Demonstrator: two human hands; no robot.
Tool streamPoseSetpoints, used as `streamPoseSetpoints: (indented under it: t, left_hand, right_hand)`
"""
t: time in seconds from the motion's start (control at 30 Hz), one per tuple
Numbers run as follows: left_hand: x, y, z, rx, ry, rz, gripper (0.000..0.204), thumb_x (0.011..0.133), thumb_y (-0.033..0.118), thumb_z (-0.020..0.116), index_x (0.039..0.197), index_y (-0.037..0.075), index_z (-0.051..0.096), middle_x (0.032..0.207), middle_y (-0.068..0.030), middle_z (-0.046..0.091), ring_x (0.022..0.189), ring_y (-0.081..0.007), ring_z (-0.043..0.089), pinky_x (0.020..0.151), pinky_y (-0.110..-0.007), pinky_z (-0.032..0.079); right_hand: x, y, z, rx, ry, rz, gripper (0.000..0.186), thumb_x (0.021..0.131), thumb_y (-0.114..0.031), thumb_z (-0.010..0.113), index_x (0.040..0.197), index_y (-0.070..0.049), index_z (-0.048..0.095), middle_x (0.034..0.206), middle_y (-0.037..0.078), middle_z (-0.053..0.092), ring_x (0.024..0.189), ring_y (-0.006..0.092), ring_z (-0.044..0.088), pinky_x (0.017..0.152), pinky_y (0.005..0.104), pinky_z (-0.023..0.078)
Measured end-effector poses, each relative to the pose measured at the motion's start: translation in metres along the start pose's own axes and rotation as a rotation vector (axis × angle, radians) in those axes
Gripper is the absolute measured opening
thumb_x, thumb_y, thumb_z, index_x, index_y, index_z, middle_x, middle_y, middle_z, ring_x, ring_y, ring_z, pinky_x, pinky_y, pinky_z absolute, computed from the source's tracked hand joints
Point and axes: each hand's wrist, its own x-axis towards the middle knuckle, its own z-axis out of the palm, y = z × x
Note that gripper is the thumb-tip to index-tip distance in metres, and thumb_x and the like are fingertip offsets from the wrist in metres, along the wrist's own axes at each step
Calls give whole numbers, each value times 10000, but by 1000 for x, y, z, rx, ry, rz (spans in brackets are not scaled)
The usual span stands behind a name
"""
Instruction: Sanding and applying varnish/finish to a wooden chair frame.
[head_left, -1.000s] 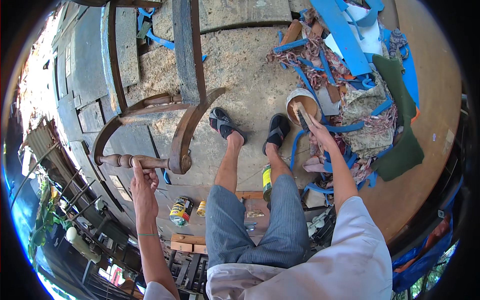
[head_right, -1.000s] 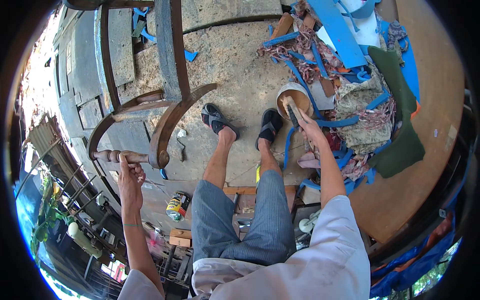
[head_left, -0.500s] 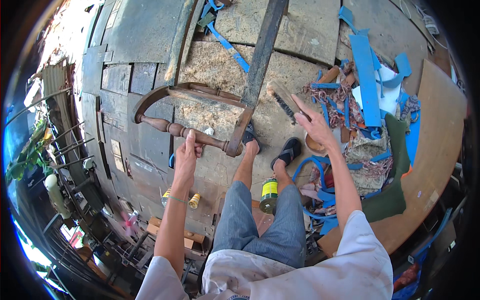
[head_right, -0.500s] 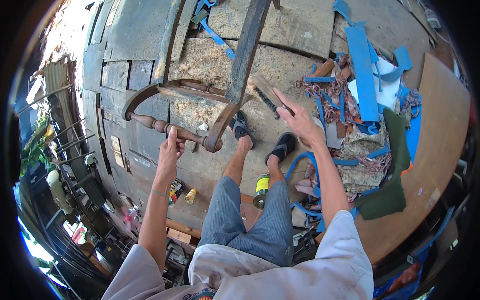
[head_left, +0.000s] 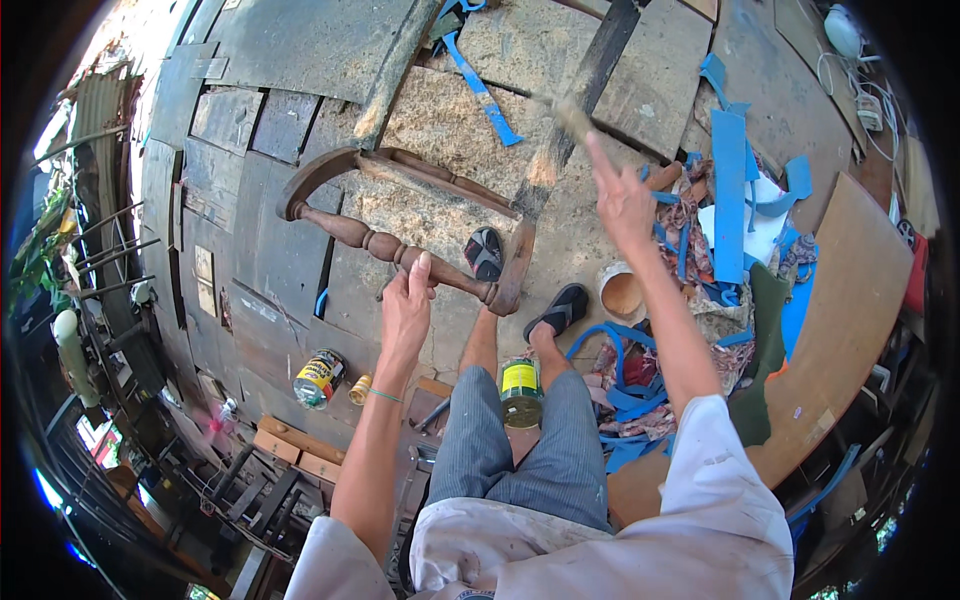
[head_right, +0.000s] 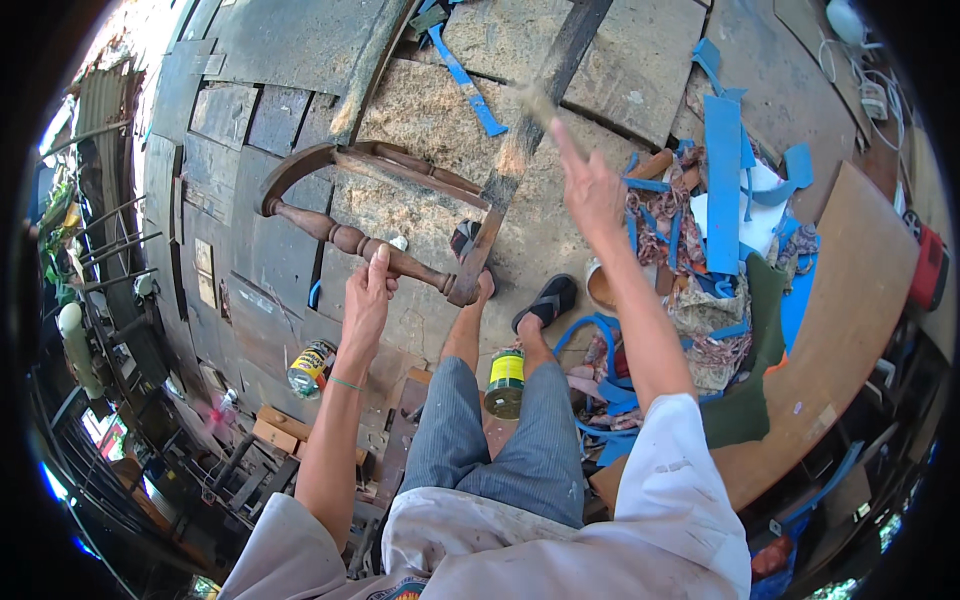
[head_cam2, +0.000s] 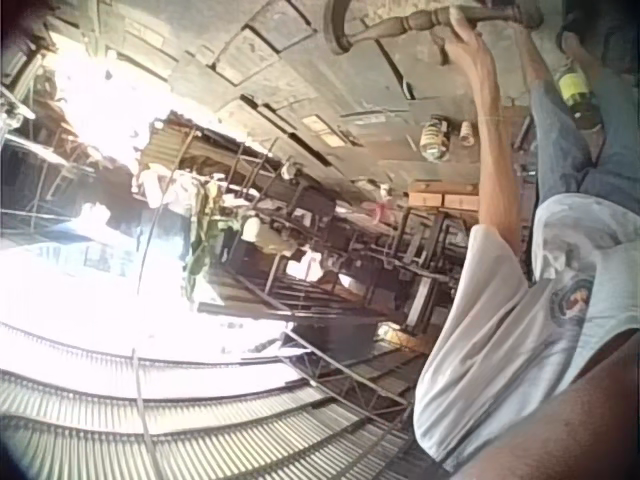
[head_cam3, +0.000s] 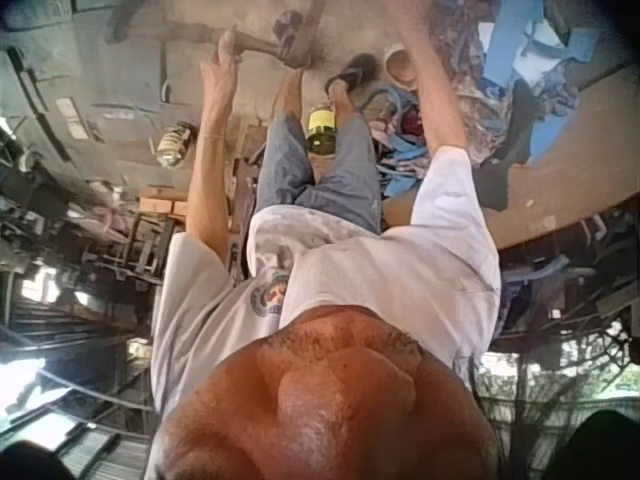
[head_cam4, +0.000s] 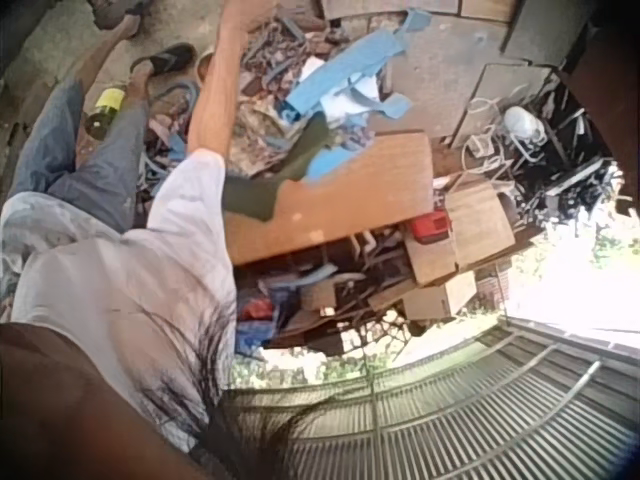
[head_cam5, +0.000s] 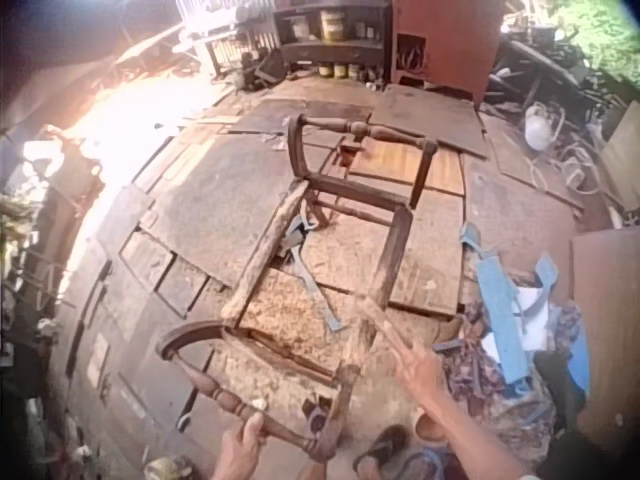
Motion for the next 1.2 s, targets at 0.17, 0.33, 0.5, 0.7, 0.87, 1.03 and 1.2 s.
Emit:
streamPoseSetpoints:
  t: [0.17, 0.33, 0.5, 0.7, 0.87, 1.03, 1.2]
  left_hand:
    - [-1, 5, 4, 3, 4, -15, 619, 947, 533, 500, 800, -57, 616, 684, -88, 568, 677, -162, 518, 644, -326, 424]
    - [-7, 7, 5, -9, 7, -41, 614, 941, 551, 498, 818, -41, 602, 704, -64, 544, 676, -136, 481, 625, -298, 397]
    - [-7, 11, 5, 9, -15, -43, 603, 935, 568, 499, 819, -18, 582, 715, -35, 515, 666, -112, 439, 604, -268, 366]
    - [-6, 11, 8, -48, 12, -7, 601, 934, 570, 499, 819, -14, 581, 713, -33, 514, 665, -115, 441, 602, -268, 366]
    - [-3, 13, 12, -105, 0, 8, 619, 926, 585, 500, 835, -21, 588, 735, -41, 527, 691, -120, 455, 624, -273, 372]
    - [-3, 7, 11, -42, 33, -15, 639, 916, 598, 504, 863, -31, 605, 749, -50, 535, 713, -128, 464, 648, -277, 382]
    - [-1, 2, 10, -53, 23, -7, 627, 922, 585, 502, 884, -31, 611, 775, -56, 540, 728, -136, 468, 663, -288, 391]
  right_hand:
    - [-10, 12, -19, -118, -175, -265, 700, 921, -142, 568, 1455, -474, 262, 702, 113, 505, 570, 304, 599, 478, 420, 502]
    - [-16, -5, -4, -145, -28, -49, 669, 917, -172, 572, 1447, -468, 289, 724, 123, 509, 577, 326, 592, 465, 426, 484]
    - [-34, 7, -12, -76, -341, -252, 627, 912, -203, 573, 1436, -448, 331, 754, 131, 526, 588, 339, 587, 484, 442, 479]
    - [-76, -15, -1, -31, -232, -190, 653, 906, -170, 578, 1432, -465, 329, 747, 125, 515, 606, 327, 604, 497, 437, 490]
    - [-15, 8, -14, -132, -276, -450, 616, 909, -224, 586, 1439, -430, 347, 739, 135, 506, 563, 331, 572, 502, 441, 470]
    - [-89, -25, -4, 40, -287, -181, 613, 906, -196, 589, 1435, -406, 361, 764, 152, 510, 594, 359, 580, 511, 454, 475]
    - [-68, -9, -37, -9, -349, -202, 597, 922, -197, 562, 1437, -412, 352, 786, 156, 524, 578, 345, 585, 496, 445, 474]
